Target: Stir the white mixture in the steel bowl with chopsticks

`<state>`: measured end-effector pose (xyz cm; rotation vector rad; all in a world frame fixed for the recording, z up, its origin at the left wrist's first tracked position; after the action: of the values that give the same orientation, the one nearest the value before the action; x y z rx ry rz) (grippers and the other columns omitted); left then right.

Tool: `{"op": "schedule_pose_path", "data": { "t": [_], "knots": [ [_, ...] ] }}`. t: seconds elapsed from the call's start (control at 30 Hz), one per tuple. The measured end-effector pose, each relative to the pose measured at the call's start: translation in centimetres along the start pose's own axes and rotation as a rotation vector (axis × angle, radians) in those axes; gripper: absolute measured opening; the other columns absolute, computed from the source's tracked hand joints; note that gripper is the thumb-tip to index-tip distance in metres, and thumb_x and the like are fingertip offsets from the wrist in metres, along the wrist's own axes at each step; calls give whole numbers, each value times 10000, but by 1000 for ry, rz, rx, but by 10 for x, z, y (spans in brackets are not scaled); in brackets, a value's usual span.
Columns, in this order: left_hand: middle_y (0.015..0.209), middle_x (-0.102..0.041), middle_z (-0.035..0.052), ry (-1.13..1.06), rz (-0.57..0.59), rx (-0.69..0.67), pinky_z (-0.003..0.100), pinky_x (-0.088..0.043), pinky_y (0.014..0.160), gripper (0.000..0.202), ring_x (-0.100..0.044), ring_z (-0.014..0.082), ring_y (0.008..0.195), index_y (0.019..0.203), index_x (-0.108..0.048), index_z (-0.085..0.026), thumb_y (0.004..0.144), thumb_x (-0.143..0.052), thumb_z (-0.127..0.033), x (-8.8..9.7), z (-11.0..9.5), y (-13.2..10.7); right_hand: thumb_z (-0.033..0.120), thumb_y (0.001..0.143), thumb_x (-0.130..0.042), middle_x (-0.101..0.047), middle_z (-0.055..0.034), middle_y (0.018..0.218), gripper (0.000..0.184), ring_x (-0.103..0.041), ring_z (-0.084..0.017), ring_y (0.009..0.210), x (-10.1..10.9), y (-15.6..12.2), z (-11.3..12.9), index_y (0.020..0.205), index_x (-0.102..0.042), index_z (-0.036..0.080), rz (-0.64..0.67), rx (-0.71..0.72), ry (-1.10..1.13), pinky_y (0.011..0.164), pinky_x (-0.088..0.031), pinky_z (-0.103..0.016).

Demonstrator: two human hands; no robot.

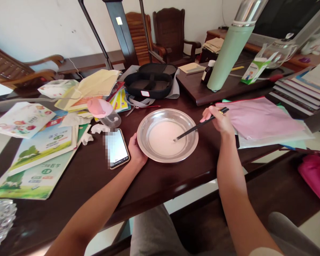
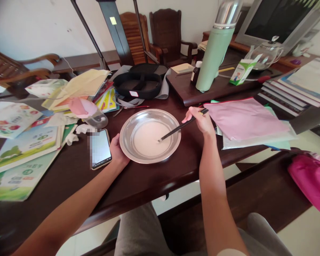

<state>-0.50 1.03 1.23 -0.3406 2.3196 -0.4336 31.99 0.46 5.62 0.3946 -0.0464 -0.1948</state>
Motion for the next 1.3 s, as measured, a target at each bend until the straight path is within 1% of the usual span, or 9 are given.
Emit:
{"op": "schedule_pose_path", "data": {
  "t": [0.1, 0.17, 0.33, 0.4, 0.6, 0.83, 1.03, 1.17, 1.3],
  "knots": [
    [734, -790, 17, -1, -6, 6, 372, -618, 839, 234, -743, 239, 754, 652, -729, -222, 819, -742, -386, 0, 0, 0, 712, 871, -795, -777, -49, 650, 523, -777, -257, 727, -11, -1, 3, 611, -753, 261, 172, -38, -17, 800, -607, -411],
    [731, -787, 20, -4, -4, 9, 368, -612, 825, 231, -737, 235, 743, 651, -729, -219, 817, -736, -380, 1, 0, 1, 722, 860, -801, -803, -51, 706, 510, -789, -255, 757, -17, -1, 5, 665, -780, 252, 208, -42, -59, 831, -610, -409],
    [729, -779, 20, -2, 16, -10, 370, -598, 849, 232, -751, 250, 777, 678, -738, -215, 795, -770, -412, 4, 2, 4, 713, 872, -797, -782, -33, 667, 514, -768, -237, 710, -6, 0, 3, 634, -750, 260, -13, 0, -69, 856, -600, -411],
    [724, -777, 20, 3, 20, -5, 376, -599, 849, 235, -753, 255, 779, 681, -737, -215, 787, -771, -422, 5, 3, 5, 717, 886, -778, -747, -30, 600, 552, -743, -235, 661, -1, 0, 1, 571, -714, 268, -41, 24, -12, 815, -596, -413],
    [715, -775, 5, 14, 24, -21, 364, -603, 820, 225, -733, 234, 730, 688, -737, -222, 778, -780, -424, 6, 3, 6, 709, 865, -805, -809, -42, 718, 488, -783, -254, 757, -17, -1, 3, 668, -787, 263, 204, -49, -55, 846, -604, -412],
    [729, -779, 17, 14, 14, -9, 387, -609, 862, 220, -752, 256, 788, 681, -738, -223, 788, -749, -414, 3, 2, 4, 727, 873, -784, -740, -24, 601, 552, -747, -231, 659, 0, 2, -2, 573, -717, 267, -50, 5, -15, 835, -597, -418],
    [741, -790, 14, 27, 13, -9, 395, -617, 874, 216, -761, 261, 804, 695, -744, -228, 777, -762, -427, 3, 2, 3, 722, 863, -799, -794, -46, 700, 511, -790, -255, 759, -16, -1, 3, 650, -772, 257, 223, -70, -39, 844, -606, -411],
    [750, -794, 15, 23, 15, -10, 395, -615, 881, 212, -763, 265, 826, 701, -738, -228, 781, -752, -424, 4, 2, 4, 737, 856, -798, -817, -38, 748, 502, -797, -256, 789, -11, 0, 3, 701, -779, 260, 121, -65, -92, 923, -604, -432],
    [743, -789, 18, 16, 14, -17, 386, -610, 879, 210, -764, 266, 840, 699, -740, -225, 792, -733, -413, 4, 3, 4, 727, 881, -777, -783, -34, 657, 533, -775, -253, 721, 3, 0, -1, 612, -736, 269, 14, -24, -38, 869, -608, -438]
  ]
}}
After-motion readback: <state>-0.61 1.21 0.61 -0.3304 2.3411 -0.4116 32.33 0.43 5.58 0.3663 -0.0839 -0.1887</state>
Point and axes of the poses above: each hand's wrist, its own y-axis towards the middle knuckle, its own x-axis out of the back of the hand, z = x × y, the point moved 1 cm from there along y, towards the middle knuckle
